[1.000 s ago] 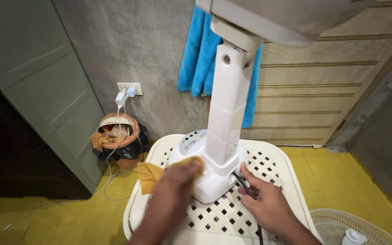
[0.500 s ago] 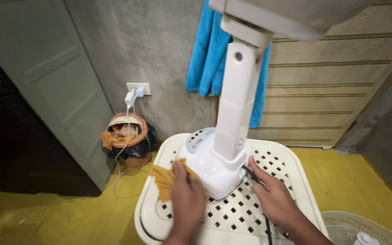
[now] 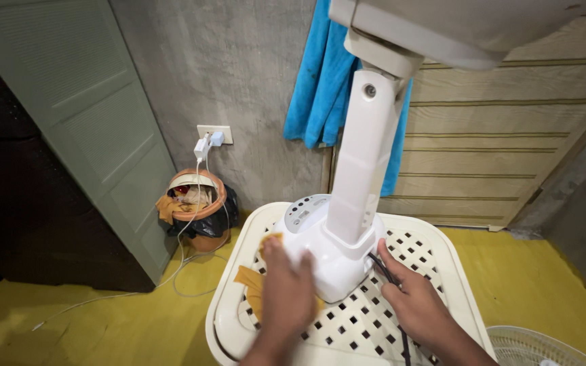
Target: The person wipes the base and stand of a white pedestal fan with a yellow cloth, then wipes the power cord and plug. The fan remains on a white plastic basket throughout the task.
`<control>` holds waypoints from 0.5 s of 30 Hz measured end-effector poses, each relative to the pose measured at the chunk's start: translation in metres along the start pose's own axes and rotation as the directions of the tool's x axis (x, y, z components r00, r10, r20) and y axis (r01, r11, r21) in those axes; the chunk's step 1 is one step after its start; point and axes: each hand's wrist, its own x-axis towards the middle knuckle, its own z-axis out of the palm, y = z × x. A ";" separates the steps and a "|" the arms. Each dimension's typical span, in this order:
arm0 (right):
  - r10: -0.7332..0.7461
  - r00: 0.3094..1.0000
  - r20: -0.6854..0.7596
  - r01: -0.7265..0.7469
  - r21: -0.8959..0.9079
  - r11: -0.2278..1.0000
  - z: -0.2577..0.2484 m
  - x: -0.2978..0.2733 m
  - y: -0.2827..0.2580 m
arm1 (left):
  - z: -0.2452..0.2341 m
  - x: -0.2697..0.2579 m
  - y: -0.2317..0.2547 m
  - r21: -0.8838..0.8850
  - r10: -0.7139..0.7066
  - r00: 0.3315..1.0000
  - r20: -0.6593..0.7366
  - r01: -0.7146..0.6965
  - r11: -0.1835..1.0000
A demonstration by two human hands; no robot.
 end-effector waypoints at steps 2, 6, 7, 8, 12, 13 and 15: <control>0.052 0.999 0.005 -0.051 -0.046 0.998 0.000 0.001 -0.003 | 0.005 -0.025 -0.002 0.140 0.198 0.977 0.082 -0.208 0.968; 0.157 0.988 0.005 -0.156 -0.049 0.987 -0.002 -0.003 -0.006 | 0.000 -0.009 0.001 0.171 0.327 0.942 0.078 -0.335 0.926; 0.162 0.987 0.006 -0.161 -0.051 0.986 -0.003 -0.005 -0.005 | -0.003 0.001 0.001 0.126 0.233 0.970 0.066 -0.239 0.963; 0.161 0.987 0.007 -0.160 -0.050 0.986 -0.002 -0.004 -0.004 | -0.009 0.014 0.001 0.082 0.140 0.989 0.053 -0.144 0.986; -0.322 0.947 0.000 0.321 -0.029 0.946 -0.002 0.000 0.004 | -0.025 0.024 -0.001 0.093 -0.080 0.994 0.068 0.074 0.993; -0.162 0.987 0.009 0.163 -0.030 0.986 -0.003 -0.001 0.003 | -0.025 0.020 0.001 0.087 0.006 0.999 0.045 -0.010 0.996; 0.162 0.987 0.018 -0.162 -0.025 0.986 -0.004 -0.002 -0.003 | -0.027 0.004 0.007 0.088 0.182 0.983 -0.003 -0.181 0.980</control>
